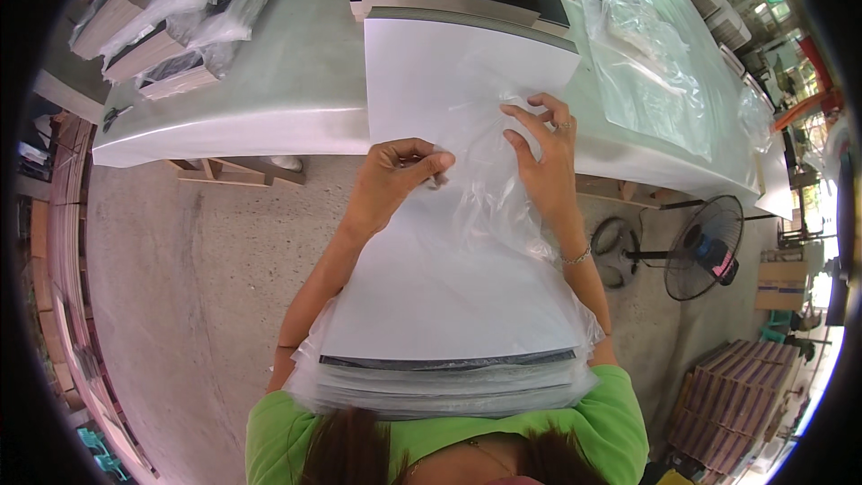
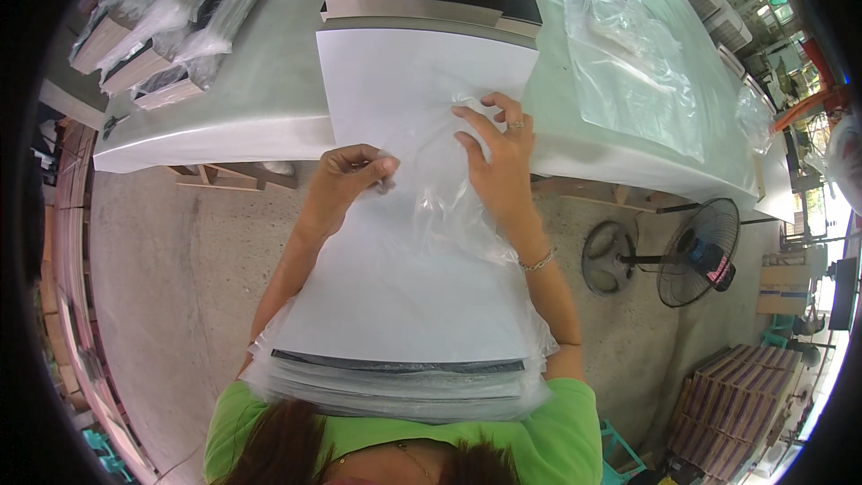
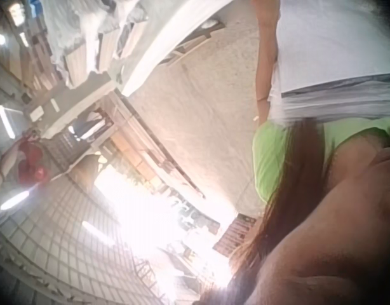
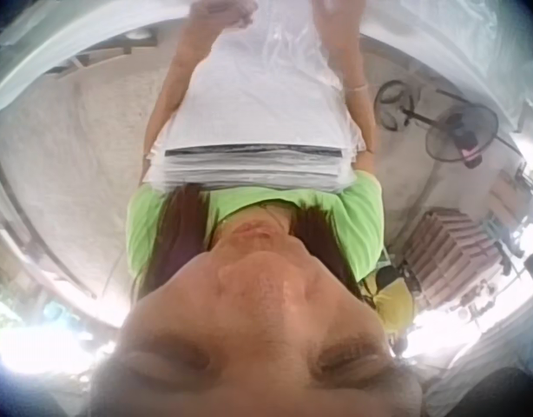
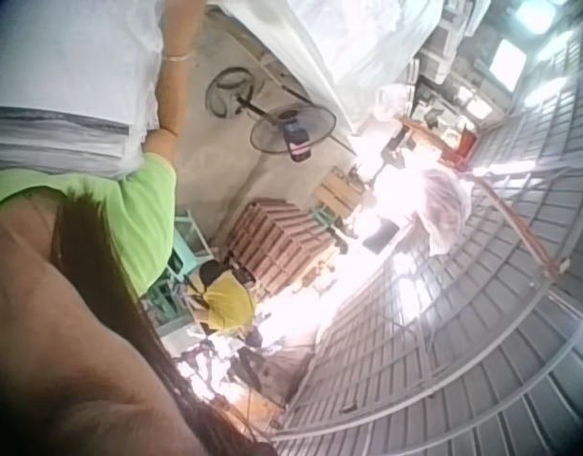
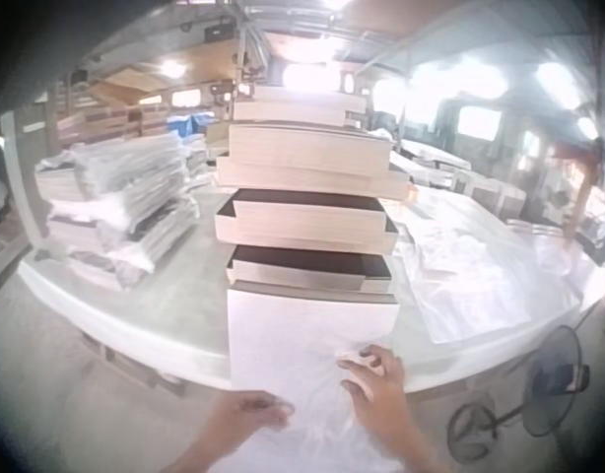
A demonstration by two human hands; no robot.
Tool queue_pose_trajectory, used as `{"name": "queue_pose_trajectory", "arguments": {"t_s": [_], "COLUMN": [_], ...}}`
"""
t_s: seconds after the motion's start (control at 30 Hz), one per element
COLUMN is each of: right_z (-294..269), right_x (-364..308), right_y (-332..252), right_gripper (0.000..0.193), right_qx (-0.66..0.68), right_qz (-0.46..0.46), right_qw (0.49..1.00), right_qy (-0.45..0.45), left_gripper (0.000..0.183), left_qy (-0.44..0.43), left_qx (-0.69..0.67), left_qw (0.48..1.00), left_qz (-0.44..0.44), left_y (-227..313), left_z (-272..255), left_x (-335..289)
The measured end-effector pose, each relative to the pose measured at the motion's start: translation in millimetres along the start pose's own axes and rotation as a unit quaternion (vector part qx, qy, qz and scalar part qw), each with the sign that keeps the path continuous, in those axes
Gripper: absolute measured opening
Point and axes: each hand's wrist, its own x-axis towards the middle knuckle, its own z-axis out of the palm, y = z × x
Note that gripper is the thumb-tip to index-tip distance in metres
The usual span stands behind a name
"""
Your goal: The person wraps individual black and white flat objects in clear plastic bags, pulling each bag over an object and folding the excess plastic.
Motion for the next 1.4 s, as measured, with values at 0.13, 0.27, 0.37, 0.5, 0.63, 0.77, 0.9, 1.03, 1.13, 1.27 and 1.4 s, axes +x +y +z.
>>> {"name": "queue_pose_trajectory", "arguments": {"t_s": [0.13, 0.27, 0.37, 0.5, 0.63, 0.77, 0.9, 1.03, 1.13, 1.27, 1.4], "right_z": [-0.7, -10.1, -5.1, -2.1, 2.6, 5.2, 7.9, 10.6, 11.0, 10.6, 12.0], "right_x": [0.2, -2.1, -2.3, -0.7, -2.8, -1.2, -0.7, -3.6, -4.1, -3.6, -4.4], "right_y": [-23.6, -39.8, -48.4, -52.2, -51.2, -55.1, -52.9, -50.5, -45.6, -46.6, -45.7], "right_gripper": [0.025, 0.029, 0.033, 0.033, 0.027, 0.021, 0.018, 0.012, 0.006, 0.005, 0.007], "right_qx": [0.026, 0.04, 0.074, 0.089, 0.088, 0.081, 0.072, 0.057, 0.046, 0.064, 0.111], "right_qz": [-0.003, -0.033, -0.039, -0.011, -0.018, -0.03, -0.029, -0.037, -0.074, -0.077, -0.091], "right_qw": [1.0, 0.991, 0.985, 0.983, 0.985, 0.988, 0.991, 0.991, 0.992, 0.991, 0.988], "right_qy": [-0.004, -0.125, -0.154, -0.16, -0.146, -0.13, -0.113, -0.116, -0.087, -0.087, -0.063], "left_gripper": [0.021, 0.022, 0.022, 0.019, 0.022, 0.02, 0.017, 0.018, 0.018, 0.019, 0.022], "left_qy": [-0.036, -0.08, -0.07, -0.052, -0.047, -0.029, -0.027, -0.036, -0.038, -0.063, -0.088], "left_qx": [-0.127, -0.116, -0.135, -0.175, -0.108, -0.15, -0.188, -0.177, -0.145, -0.208, -0.24], "left_qw": [0.99, 0.99, 0.988, 0.983, 0.993, 0.988, 0.982, 0.983, 0.989, 0.975, 0.965], "left_qz": [-0.05, -0.015, -0.02, -0.02, 0.008, 0.016, -0.013, 0.013, -0.011, -0.038, -0.059], "left_y": [-0.8, -8.3, -7.8, -7.3, -4.8, -15.9, -13.8, -14.8, -21.1, -18.8, -17.9], "left_z": [3.9, -0.2, 0.6, 4.8, 3.0, 0.5, 2.4, 3.4, -3.1, -2.9, -3.3], "left_x": [-1.5, 0.4, -0.8, -2.6, -2.5, 2.0, 1.9, 1.3, 3.8, 1.6, 0.0]}}
